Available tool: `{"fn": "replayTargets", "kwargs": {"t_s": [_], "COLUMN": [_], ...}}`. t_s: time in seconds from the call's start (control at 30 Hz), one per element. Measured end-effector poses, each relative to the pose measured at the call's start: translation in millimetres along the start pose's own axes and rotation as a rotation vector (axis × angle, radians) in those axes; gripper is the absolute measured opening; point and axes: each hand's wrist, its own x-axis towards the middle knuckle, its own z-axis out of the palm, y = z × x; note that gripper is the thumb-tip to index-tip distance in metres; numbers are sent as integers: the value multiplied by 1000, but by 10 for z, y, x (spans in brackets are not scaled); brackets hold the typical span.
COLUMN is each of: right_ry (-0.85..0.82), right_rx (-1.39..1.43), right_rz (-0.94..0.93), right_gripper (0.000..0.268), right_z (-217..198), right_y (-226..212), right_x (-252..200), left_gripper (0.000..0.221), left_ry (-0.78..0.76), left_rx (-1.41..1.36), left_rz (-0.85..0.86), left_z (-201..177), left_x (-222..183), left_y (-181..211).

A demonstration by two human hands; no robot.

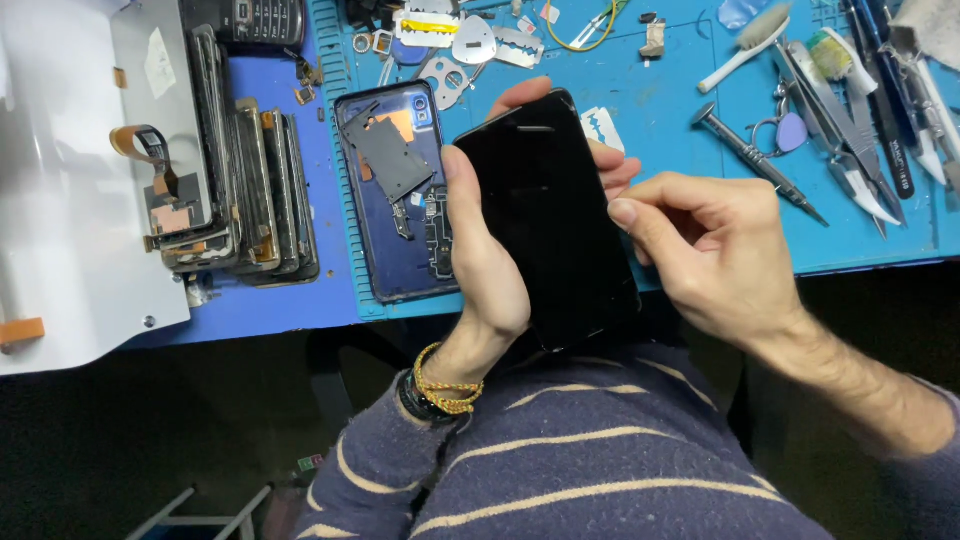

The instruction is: Disassembling a smartphone to remove a damaged screen at a repair station.

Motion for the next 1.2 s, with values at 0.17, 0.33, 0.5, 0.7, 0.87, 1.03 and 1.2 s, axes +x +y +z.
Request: {"fn": "replayTargets", "kwargs": {"t_s": [0.17,0.33,0.5,0.7,0.87,1.03,1.2], "right_ry": [-75,-14,53,29,-67,-70,-24], "right_rx": [-45,42,198,41,-34,75,221], "right_rz": [54,27,21,28,62,63,66], "right_gripper": [12,14,15,16,15,19,21], "right_z": [-79,-3,79,5,-49,53,148], "right_y": [40,31,75,-55,-148,-86,-84], "right_x": [49,23,12,117,348,406,361], "left_gripper": [78,73,71,72,73,78,74], "left_ry": [-72,-22,12,19,44,173,221], "left_rx": [289,-9,-59,-24,-98,-82,10], "left_rz": [26,39,97,45,26,67,159], "left_z": [17,65,83,74,118,201,219], "left_x": [-31,-11,-14,33,83,112,113], "left_y": [-9,-56,-74,-3,20,73,58]}}
